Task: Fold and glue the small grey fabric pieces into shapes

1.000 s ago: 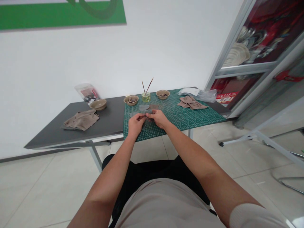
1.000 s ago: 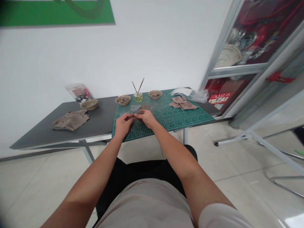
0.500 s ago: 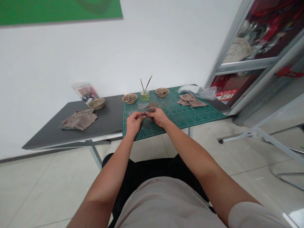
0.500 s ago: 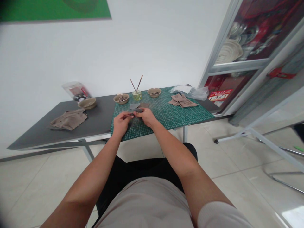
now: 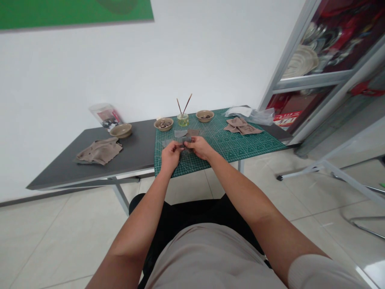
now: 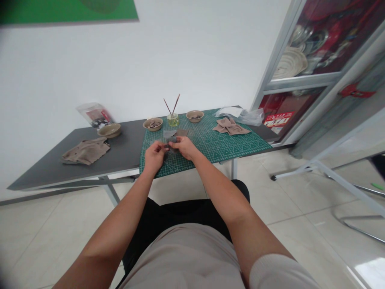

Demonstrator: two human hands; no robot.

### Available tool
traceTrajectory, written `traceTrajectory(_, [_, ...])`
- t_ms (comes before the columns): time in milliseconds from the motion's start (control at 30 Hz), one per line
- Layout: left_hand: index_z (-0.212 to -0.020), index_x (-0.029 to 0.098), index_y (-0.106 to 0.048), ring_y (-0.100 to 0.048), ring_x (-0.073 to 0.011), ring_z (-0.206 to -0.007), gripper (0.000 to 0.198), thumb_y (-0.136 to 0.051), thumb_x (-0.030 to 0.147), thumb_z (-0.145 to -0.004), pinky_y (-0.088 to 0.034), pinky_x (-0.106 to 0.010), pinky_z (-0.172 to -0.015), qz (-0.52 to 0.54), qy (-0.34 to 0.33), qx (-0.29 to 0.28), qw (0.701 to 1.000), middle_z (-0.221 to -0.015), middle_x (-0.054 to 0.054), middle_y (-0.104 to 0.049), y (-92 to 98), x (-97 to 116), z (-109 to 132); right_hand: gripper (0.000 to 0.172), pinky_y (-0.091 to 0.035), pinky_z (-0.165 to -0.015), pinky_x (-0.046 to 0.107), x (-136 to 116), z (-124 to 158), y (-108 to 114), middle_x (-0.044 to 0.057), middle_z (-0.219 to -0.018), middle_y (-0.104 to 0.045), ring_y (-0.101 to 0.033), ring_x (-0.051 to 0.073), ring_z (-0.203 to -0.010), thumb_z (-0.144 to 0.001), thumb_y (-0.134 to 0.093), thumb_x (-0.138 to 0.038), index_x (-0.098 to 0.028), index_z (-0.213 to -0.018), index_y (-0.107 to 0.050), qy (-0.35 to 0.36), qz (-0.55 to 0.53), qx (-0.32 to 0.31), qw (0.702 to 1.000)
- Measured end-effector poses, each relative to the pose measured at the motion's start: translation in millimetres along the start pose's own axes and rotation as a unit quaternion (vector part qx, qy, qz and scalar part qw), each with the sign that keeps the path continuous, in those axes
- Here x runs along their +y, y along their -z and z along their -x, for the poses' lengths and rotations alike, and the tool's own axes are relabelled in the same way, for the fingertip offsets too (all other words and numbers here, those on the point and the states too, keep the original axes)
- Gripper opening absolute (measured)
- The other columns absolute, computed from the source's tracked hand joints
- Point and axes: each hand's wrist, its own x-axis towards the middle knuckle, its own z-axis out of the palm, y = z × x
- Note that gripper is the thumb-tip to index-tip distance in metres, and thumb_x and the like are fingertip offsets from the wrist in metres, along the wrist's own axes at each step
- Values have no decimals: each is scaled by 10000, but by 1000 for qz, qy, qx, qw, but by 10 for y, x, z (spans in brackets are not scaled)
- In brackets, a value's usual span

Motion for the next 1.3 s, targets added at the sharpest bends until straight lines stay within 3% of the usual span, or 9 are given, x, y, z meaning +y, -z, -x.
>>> traceTrajectory(200, [-816,197,-641,-603,-125,-685,85,-656,228,-738,-490,-253,-681,39,6,12,999,-753,12,-659,9,30,-18,377,-483,-688,285,4,0,17,8,-727,-671,-599,142,-677,-498,-881,-327,-163,-736,-640,18,-26,41,999])
traceTrajectory(367, [-975,200,-637,-649,-132,-710,222,-632,303,-778,-559,-297,-723,129,41,0,991,-799,-5,-670,1,-2,-58,359,-493,-705,279,-8,2,24,0,-789,-670,-600,137,-715,-527,-859,-286,-181,-782,-630,39,-47,71,996])
traceTrajectory(567, [-1036,189,-674,-677,-151,-799,309,-654,271,-739,-559,-310,-773,129,51,-15,990,-881,-33,-704,-13,-69,-61,341,-483,-678,278,-25,10,36,-14,-789,-660,-598,130,-696,-553,-844,-284,-193,-793,-619,40,-56,79,995])
traceTrajectory(733, [-827,190,-693,-622,-137,-648,153,-657,328,-774,-494,-262,-660,21,53,-18,998,-696,-6,-678,2,25,-28,305,-454,-658,259,-60,58,12,-14,-754,-650,-579,120,-689,-553,-848,-284,-182,-765,-654,23,-29,41,998])
traceTrajectory(900, [-787,193,-675,-583,-136,-656,68,-614,194,-756,-444,-248,-666,-73,3,-14,997,-703,6,-655,2,99,6,315,-464,-728,265,-48,71,-18,-7,-796,-672,-592,129,-751,-537,-852,-286,-181,-781,-682,49,22,20,998])
traceTrajectory(1033, [-707,191,-631,-548,-143,-646,62,-593,152,-737,-412,-253,-650,-112,-10,6,994,-672,5,-607,3,94,10,315,-463,-781,293,-14,51,-45,20,-836,-699,-607,150,-794,-560,-840,-312,-164,-802,-705,70,77,18,994])
traceTrajectory(1300, [-688,190,-634,-568,-165,-696,111,-571,181,-779,-415,-274,-684,-178,-31,-1,984,-686,-13,-620,-8,57,20,389,-466,-688,289,13,29,-39,35,-724,-693,-597,147,-667,-543,-844,-404,-117,-776,-720,26,124,18,992])
